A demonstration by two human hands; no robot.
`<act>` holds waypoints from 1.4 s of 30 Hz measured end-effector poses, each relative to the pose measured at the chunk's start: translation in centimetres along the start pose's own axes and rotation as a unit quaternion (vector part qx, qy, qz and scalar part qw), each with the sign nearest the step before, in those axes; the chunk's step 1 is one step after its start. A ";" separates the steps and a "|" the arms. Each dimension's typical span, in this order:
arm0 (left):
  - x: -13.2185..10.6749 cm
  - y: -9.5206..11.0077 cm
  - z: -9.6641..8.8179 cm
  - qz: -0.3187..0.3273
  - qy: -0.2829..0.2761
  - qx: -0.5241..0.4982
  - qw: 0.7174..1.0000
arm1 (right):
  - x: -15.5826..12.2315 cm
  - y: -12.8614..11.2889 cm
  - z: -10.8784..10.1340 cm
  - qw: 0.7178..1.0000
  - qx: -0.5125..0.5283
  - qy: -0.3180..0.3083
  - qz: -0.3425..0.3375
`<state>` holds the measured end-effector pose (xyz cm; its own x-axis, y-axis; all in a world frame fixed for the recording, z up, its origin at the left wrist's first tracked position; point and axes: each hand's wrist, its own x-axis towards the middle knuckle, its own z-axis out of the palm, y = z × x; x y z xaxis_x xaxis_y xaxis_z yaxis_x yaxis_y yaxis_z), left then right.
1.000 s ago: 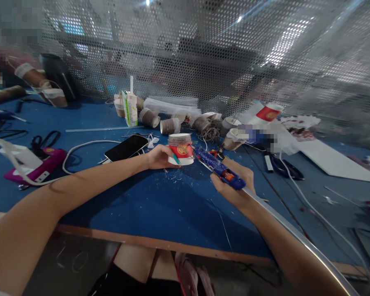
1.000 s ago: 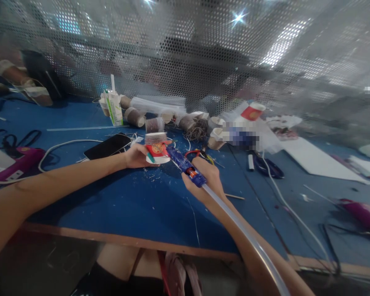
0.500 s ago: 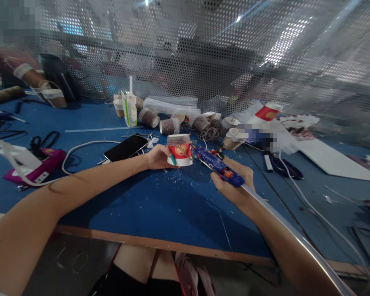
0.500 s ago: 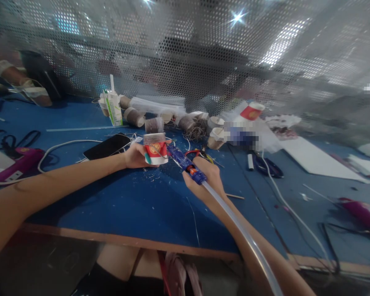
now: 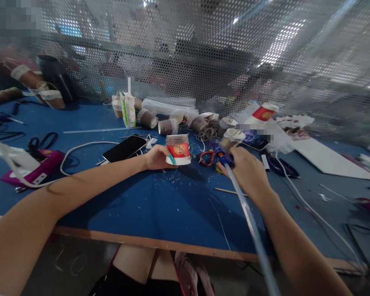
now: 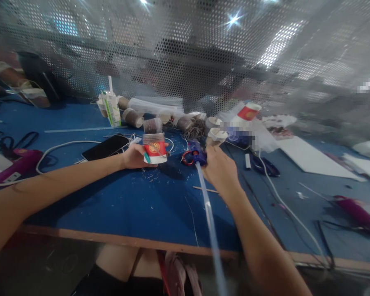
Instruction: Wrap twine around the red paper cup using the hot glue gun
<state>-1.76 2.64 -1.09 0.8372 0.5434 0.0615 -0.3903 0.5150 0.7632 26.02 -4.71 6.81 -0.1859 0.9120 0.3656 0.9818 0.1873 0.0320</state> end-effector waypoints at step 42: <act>-0.2 -0.2 0.3 -0.018 0.009 0.044 0.999 | -0.4 -3.0 2.4 0.953 0.136 0.203 -0.182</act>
<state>-1.73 2.21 -1.02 0.8423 0.5385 0.0222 -0.3245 0.4739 0.8186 23.08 -4.80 4.33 -0.4267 0.5630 0.7078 0.7991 0.6011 0.0036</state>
